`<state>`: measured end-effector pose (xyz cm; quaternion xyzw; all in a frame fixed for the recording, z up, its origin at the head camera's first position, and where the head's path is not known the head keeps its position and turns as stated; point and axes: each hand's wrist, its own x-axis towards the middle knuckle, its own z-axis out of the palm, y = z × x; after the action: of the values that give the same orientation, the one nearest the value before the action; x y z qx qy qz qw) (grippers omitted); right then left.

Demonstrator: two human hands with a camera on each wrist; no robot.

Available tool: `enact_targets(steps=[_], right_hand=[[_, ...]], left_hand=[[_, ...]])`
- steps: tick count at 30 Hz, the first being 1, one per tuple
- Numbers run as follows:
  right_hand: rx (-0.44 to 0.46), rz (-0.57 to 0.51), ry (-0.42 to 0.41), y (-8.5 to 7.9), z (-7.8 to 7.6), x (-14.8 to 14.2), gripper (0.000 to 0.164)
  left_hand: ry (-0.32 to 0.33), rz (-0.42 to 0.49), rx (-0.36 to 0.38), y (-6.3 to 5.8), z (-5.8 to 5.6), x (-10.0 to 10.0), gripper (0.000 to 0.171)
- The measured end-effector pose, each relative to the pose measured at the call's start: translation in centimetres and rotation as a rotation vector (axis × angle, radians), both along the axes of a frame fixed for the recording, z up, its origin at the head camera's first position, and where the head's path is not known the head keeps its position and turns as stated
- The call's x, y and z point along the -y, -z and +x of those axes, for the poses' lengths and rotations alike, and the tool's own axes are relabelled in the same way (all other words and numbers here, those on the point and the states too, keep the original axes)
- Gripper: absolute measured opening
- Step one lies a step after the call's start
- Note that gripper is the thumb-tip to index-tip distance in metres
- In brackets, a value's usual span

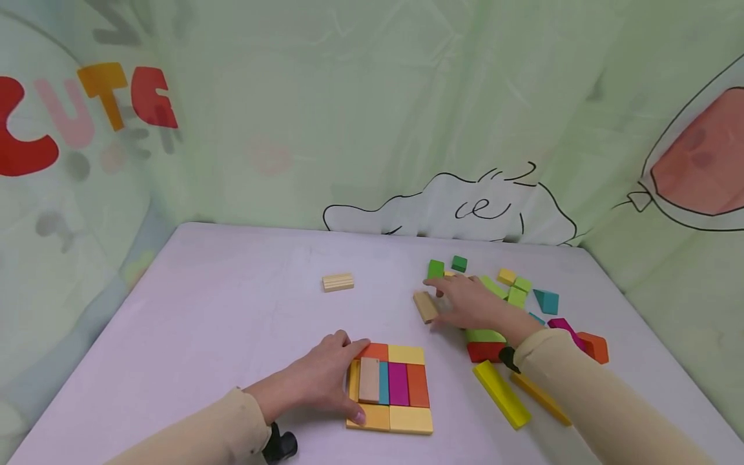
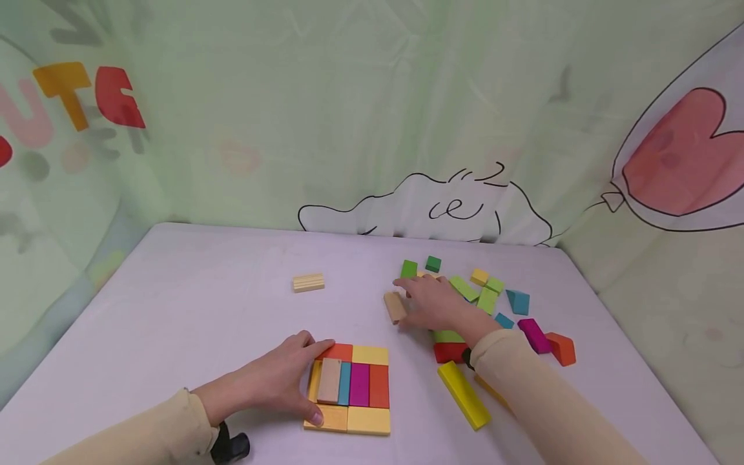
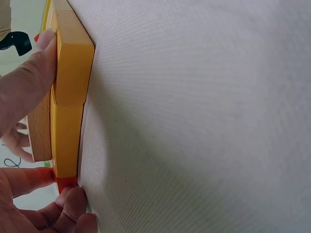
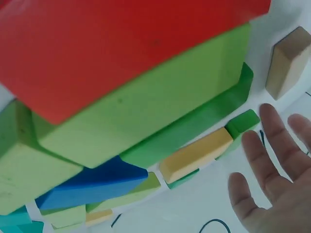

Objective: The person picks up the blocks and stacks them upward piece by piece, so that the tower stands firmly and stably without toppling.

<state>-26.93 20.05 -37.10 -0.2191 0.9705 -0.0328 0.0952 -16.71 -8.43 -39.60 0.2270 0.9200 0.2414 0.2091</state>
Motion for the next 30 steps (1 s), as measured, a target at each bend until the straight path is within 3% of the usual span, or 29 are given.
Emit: enact_targets(steps=[3, 7, 17, 20, 25, 30], right_hand=[[0.044, 0.026, -0.018, 0.2, -0.1, -0.1, 0.075], [0.039, 0.039, -0.036, 0.8, 0.0, -0.5, 0.063], [0.0, 0.041, -0.025, 1.0, 1.0, -0.5, 0.062], [-0.021, -0.003, -0.034, 0.0, 2.3, -0.2, 0.061], [-0.045, -0.09, -0.14, -1.5, 6.1, 1.1, 0.056], [0.008, -0.055, -0.211, -1.4, 8.9, 2.7, 0.057]], left_hand=[[0.002, -0.001, 0.001, 0.0, 0.0, -0.1, 0.107], [0.004, -0.003, 0.003, 0.0, 0.1, -0.1, 0.107], [-0.007, 0.0, 0.012, 0.3, 0.3, -0.1, 0.106], [-0.007, 0.0, 0.01, 0.3, 0.3, -0.1, 0.106], [0.002, -0.003, -0.009, 0.1, 0.2, 0.0, 0.107], [0.006, 0.0, -0.014, -0.1, 0.1, 0.1, 0.107]])
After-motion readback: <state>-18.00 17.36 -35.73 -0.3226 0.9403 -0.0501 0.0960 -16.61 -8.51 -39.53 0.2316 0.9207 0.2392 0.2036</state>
